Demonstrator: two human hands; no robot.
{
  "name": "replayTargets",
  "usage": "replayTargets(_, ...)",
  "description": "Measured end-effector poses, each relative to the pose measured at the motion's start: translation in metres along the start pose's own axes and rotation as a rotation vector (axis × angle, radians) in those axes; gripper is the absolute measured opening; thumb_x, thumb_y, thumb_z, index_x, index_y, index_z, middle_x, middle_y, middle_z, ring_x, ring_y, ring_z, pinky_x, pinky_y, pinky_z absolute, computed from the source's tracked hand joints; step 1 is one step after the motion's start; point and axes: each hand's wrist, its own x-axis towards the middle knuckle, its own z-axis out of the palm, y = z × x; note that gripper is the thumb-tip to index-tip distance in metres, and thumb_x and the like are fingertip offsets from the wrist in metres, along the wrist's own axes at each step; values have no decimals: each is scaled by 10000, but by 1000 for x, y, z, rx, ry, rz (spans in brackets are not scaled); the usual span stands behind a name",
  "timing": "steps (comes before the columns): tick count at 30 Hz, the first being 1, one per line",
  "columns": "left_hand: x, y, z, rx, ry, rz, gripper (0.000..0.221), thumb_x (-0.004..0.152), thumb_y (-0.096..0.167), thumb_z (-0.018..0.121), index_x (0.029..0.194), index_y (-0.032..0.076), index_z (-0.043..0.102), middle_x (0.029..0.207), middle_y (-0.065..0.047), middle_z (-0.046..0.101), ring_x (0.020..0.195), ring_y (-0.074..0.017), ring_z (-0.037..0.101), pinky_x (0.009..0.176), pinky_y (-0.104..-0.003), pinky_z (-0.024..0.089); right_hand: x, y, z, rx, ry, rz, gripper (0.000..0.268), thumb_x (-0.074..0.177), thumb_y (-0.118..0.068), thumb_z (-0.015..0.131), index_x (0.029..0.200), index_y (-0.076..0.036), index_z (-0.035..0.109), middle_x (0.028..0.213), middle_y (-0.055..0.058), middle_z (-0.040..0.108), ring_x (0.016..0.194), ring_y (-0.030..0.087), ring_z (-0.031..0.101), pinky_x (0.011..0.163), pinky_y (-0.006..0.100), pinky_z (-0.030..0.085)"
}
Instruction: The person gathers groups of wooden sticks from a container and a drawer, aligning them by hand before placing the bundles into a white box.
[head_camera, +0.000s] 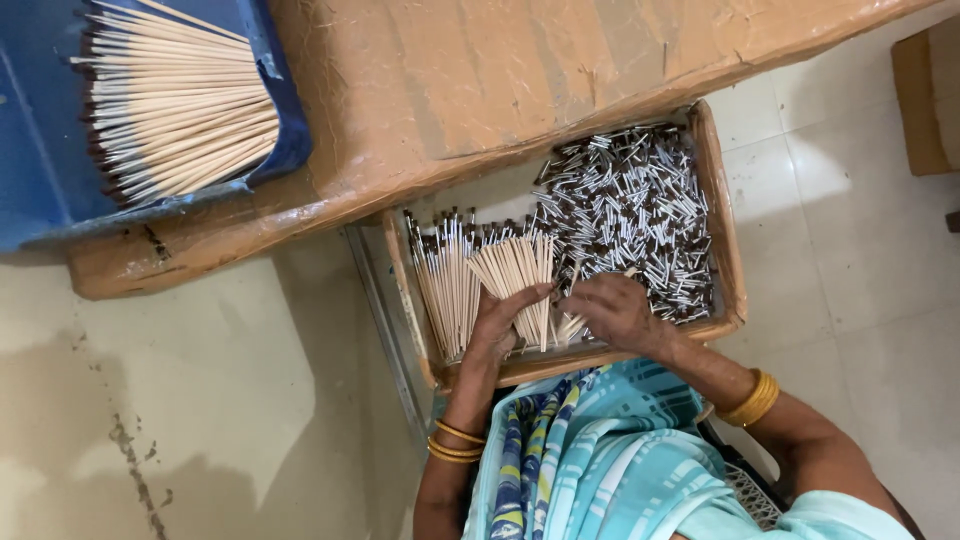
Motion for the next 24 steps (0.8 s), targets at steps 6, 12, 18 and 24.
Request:
replayTargets(6, -13, 11, 25, 34, -32, 55, 429, 810, 15, 824, 1194, 11, 633, 1042, -121, 738, 957, -208, 739, 860, -352, 638, 20, -19, 7, 717, 198, 864, 65, 1076, -108, 580, 1118, -58, 583, 867, -26, 557, 698, 70, 493, 567, 227, 410)
replayTargets(12, -1, -29, 3, -26, -49, 31, 432, 851, -10, 809, 1239, -31, 619, 1071, -151, 747, 991, -247, 746, 900, -369, 639, 35, -11, 2, 1044, 326, 1219, 136, 1075, -190, 511, 993, -94, 563, 709, -16, 510, 591, 85, 456, 519, 253, 396)
replayTargets(18, 5, -35, -4, -126, -21, -67, 418, 830, -1, 784, 1217, -9, 626, 1055, -188, 762, 967, -269, 767, 868, -392, 662, 23, -1, -22, 966, 148, 1032, 128, 1001, -209, 543, 1091, -123, 569, 666, -7, 524, 514, 96, 494, 432, 268, 432)
replayTargets(24, -4, -26, 0, -87, -26, -71, 390, 852, 10, 805, 1211, -8, 653, 1083, -162, 759, 1000, -241, 745, 858, -347, 639, 29, -13, -49, 77, -357, -43, 537, 780, -223, 710, 1298, -90, 657, 692, 3, 568, 570, 139, 607, 468, 317, 538)
